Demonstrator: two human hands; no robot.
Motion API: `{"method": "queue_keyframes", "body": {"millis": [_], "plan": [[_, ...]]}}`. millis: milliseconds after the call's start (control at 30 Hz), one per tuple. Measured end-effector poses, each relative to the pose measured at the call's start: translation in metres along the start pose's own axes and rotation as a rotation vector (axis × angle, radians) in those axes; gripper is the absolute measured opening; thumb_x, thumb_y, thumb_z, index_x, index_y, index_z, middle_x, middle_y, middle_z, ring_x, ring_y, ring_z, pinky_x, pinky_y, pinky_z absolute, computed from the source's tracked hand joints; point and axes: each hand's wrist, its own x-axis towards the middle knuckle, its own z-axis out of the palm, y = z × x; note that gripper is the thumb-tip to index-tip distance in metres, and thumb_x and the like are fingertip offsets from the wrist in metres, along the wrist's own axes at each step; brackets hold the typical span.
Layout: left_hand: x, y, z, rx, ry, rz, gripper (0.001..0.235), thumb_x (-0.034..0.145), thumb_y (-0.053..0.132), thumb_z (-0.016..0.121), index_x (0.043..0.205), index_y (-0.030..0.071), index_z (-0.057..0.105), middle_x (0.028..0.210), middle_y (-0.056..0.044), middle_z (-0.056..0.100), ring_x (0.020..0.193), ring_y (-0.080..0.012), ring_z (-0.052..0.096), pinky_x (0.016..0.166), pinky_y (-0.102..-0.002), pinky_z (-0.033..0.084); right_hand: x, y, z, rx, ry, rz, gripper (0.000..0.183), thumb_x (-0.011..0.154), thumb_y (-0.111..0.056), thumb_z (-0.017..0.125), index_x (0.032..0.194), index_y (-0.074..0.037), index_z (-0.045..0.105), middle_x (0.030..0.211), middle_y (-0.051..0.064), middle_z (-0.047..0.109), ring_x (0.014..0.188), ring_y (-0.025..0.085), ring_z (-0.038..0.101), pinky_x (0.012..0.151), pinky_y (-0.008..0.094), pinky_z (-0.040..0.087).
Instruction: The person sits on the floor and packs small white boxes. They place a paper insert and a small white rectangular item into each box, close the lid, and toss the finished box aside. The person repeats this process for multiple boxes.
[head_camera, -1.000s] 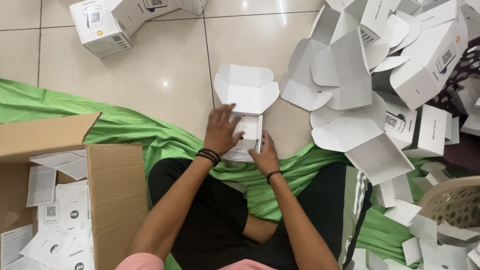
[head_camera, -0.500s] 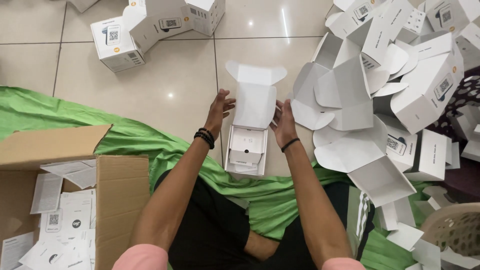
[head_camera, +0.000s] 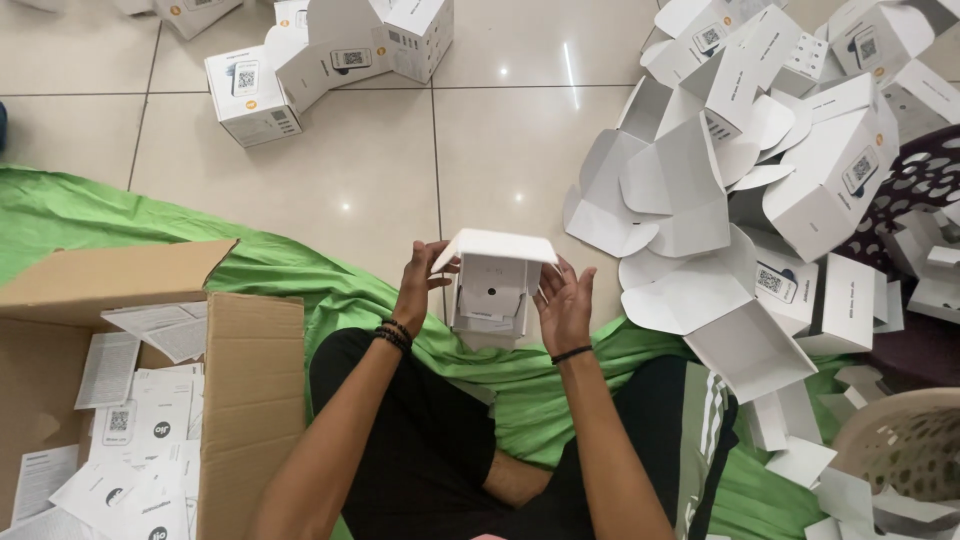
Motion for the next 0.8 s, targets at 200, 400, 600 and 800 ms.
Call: {"method": "queue_keyframes", "body": {"millis": [200, 400, 600, 800], "plan": [[-0.011, -0.008, -0.007, 0.146, 0.034, -0.020, 0.098, 0.092, 0.082, 0.019, 0.132, 0.006, 0.066, 0.121, -0.009, 0.070, 0.115, -0.0210, 0.064, 0.102, -0.038, 0.048, 0.000, 0.016, -0.016, 0.003, 0.030, -0.018, 0.082, 0.102, -0.070, 0.027, 0.144, -0.003, 0.048, 0.146, 0.016, 0.053, 0.134, 0.027, 0.052, 0.115, 0.041, 0.041], [-0.019, 0.029, -0.009, 0.222, 0.033, 0.112, 0.076, 0.098, 0.071, 0.038, 0.133, 0.009, 0.065, 0.127, -0.011, 0.067, 0.120, -0.0237, 0.061, 0.104, -0.040, 0.047, -0.013, -0.026, 0.006, -0.533, 0.005, -0.166, 0.068, 0.097, -0.060, 0.043, 0.144, -0.012, 0.052, 0.154, 0.012, 0.053, 0.144, 0.026, 0.047, 0.117, 0.042, 0.038], [-0.025, 0.004, 0.002, 1.025, -0.085, 0.526, 0.039, 0.082, 0.041, 0.079, 0.117, 0.025, 0.071, 0.147, -0.013, 0.053, 0.136, -0.0344, 0.051, 0.108, -0.045, 0.045, -0.009, 0.019, -0.018, -1.424, -0.171, -0.472, 0.063, 0.079, -0.027, 0.080, 0.137, -0.022, 0.056, 0.157, 0.016, 0.046, 0.147, 0.038, 0.039, 0.119, 0.047, 0.035], [-0.021, -0.091, 0.006, 0.997, -0.147, 0.342, 0.072, 0.089, 0.032, 0.071, 0.155, 0.019, 0.045, 0.156, -0.023, 0.038, 0.142, -0.0413, 0.041, 0.112, -0.048, 0.039, -0.007, 0.073, -0.044, -1.235, -0.178, -0.311, 0.088, 0.079, -0.016, 0.074, 0.158, -0.018, 0.036, 0.161, 0.020, 0.036, 0.148, 0.040, 0.033, 0.119, 0.046, 0.032]]}}
